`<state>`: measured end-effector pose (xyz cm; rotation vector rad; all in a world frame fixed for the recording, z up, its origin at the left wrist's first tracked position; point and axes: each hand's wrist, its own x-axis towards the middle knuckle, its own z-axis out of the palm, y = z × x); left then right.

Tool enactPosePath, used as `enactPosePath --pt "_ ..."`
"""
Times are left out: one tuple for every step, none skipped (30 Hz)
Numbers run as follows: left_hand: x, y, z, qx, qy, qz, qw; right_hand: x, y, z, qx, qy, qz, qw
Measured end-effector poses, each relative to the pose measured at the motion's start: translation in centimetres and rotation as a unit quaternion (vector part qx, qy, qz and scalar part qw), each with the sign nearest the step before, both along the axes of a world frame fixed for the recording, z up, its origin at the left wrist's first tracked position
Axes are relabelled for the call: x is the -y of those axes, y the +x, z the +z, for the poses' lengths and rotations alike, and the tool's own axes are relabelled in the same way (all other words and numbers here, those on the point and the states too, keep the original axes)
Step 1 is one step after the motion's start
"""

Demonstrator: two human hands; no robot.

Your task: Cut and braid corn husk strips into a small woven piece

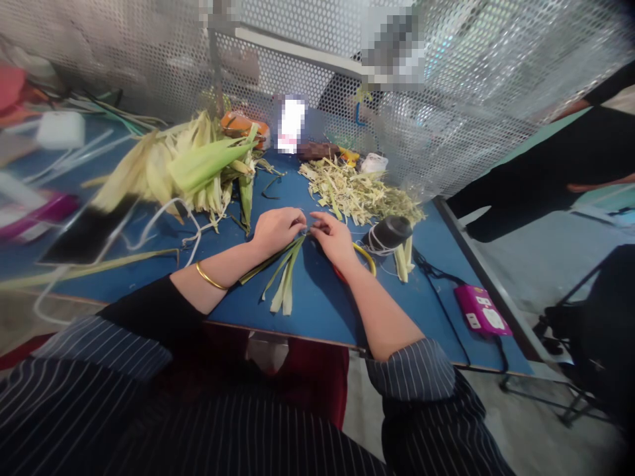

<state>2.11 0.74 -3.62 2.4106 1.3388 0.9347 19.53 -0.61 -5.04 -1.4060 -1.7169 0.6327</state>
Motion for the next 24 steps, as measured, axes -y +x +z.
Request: enactPosePath --pt "0.0 0.0 0.0 0.0 0.004 -0.004 1.0 0.0 0.0 0.0 0.0 -0.001 0.006 1.0" --pt "0.0 0.0 0.0 0.0 0.007 -0.009 1.0 0.1 -0.1 0.0 0.009 -0.002 0.01 1.0" --pt "0.0 0.0 -0.1 0.001 0.01 -0.012 1.0 0.1 -0.1 0.0 0.02 -0.001 0.011 1.0" --pt "0.0 0.0 -0.1 0.003 0.012 -0.016 1.0 0.2 -0.2 0.0 0.03 -0.001 0.011 0.999" --pt "0.0 0.0 -0.1 0.005 0.013 -0.018 1.0 0.2 -0.2 0.1 0.035 -0.002 0.009 0.999" --pt "0.0 0.0 -0.2 0.008 0.014 -0.021 1.0 0.3 -0.3 0.1 0.037 -0.003 0.005 0.999" --pt "-0.1 0.0 -0.2 0.012 0.014 -0.022 1.0 0.3 -0.3 0.1 0.036 -0.002 0.001 0.999" --pt "-0.2 0.0 -0.3 0.018 0.012 -0.024 0.999 0.3 -0.3 0.1 0.036 0.0 -0.003 0.999" --pt "-0.2 -0.1 -0.3 0.026 0.008 -0.024 0.999 0.3 -0.3 0.1 0.036 0.004 -0.007 0.999" --pt "-0.3 -0.1 -0.4 0.032 0.001 -0.024 0.999 0.2 -0.2 0.1 0.037 0.008 -0.009 0.999" --pt "-0.4 -0.1 -0.4 0.039 -0.009 -0.021 0.999 0.2 -0.1 0.0 0.037 0.012 -0.011 0.999" --pt "-0.4 -0.2 -0.3 0.043 -0.02 -0.017 0.999 0.1 0.0 0.0 0.036 0.016 -0.013 0.999" --pt "-0.5 -0.3 -0.3 0.045 -0.033 -0.012 0.998 0.0 0.1 -0.1 0.033 0.02 -0.015 0.999" --pt "-0.6 -0.4 -0.3 0.045 -0.046 -0.006 0.998 -0.2 0.3 -0.2 0.029 0.023 -0.017 0.999" --pt "-0.7 -0.5 -0.2 0.042 -0.056 0.0 0.998 -0.3 0.4 -0.2 0.024 0.029 -0.02 0.999" --pt "-0.8 -0.6 -0.2 0.037 -0.064 0.005 0.997 -0.4 0.6 -0.2 0.018 0.037 -0.023 0.999" --pt "-0.9 -0.7 -0.1 0.031 -0.069 0.012 0.997 -0.4 0.7 -0.2 0.013 0.046 -0.027 0.998" --pt "-1.0 -0.8 -0.1 0.022 -0.072 0.021 0.997 -0.5 0.9 -0.1 0.01 0.058 -0.031 0.998" --pt "-1.2 -0.9 -0.1 0.01 -0.074 0.031 0.997 -0.5 1.0 0.0 0.009 0.07 -0.036 0.997" --pt "-1.3 -1.0 -0.2 -0.002 -0.079 0.042 0.996 -0.5 1.1 0.2 0.009 0.083 -0.042 0.996" --pt "-1.4 -1.0 -0.3 -0.013 -0.085 0.052 0.995 -0.5 1.2 0.3 0.009 0.092 -0.044 0.995" --pt "-1.5 -1.1 -0.4 -0.023 -0.092 0.059 0.994 -0.4 1.2 0.5 0.008 0.096 -0.042 0.994" --pt "-1.6 -1.1 -0.5 -0.03 -0.099 0.064 0.993 -0.3 1.1 0.7 0.004 0.095 -0.037 0.995" --pt "-1.6 -1.1 -0.6 -0.034 -0.104 0.066 0.992 -0.2 1.0 0.9 -0.003 0.087 -0.027 0.996"
